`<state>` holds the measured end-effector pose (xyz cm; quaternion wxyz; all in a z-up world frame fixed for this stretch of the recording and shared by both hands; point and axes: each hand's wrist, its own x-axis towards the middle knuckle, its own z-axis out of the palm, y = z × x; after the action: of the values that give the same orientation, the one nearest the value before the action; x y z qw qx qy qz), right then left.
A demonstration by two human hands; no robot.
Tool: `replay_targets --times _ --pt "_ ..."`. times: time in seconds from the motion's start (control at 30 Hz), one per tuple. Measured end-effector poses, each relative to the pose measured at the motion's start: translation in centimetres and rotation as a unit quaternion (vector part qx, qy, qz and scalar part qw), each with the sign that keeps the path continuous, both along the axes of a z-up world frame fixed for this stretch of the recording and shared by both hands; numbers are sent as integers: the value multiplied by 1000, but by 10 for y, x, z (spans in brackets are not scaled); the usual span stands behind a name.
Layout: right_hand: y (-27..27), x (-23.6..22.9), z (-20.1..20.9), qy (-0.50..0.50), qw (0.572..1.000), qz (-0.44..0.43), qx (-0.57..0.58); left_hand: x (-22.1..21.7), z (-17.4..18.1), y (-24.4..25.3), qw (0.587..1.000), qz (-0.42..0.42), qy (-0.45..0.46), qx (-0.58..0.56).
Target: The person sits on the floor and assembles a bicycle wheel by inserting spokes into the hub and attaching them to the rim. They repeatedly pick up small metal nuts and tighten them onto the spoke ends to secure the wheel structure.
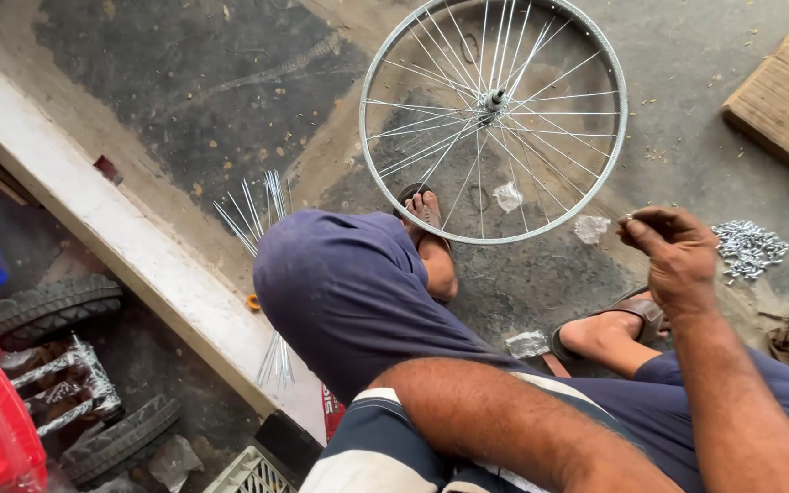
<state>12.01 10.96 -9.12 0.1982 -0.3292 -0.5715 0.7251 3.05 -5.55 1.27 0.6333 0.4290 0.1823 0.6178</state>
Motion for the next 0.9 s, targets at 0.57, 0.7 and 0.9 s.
replay_targets --times 0.57,0.7,0.9 --pt "-32 -38 -194 -198 943 267 -8 -226 -141 83 513 633 525 -245" --pt "-32 -50 -185 -189 953 226 -72 -265 -227 18 280 546 751 -242" --pt "-35 -57 -177 -154 965 160 -142 -261 -248 2 331 376 778 -380"
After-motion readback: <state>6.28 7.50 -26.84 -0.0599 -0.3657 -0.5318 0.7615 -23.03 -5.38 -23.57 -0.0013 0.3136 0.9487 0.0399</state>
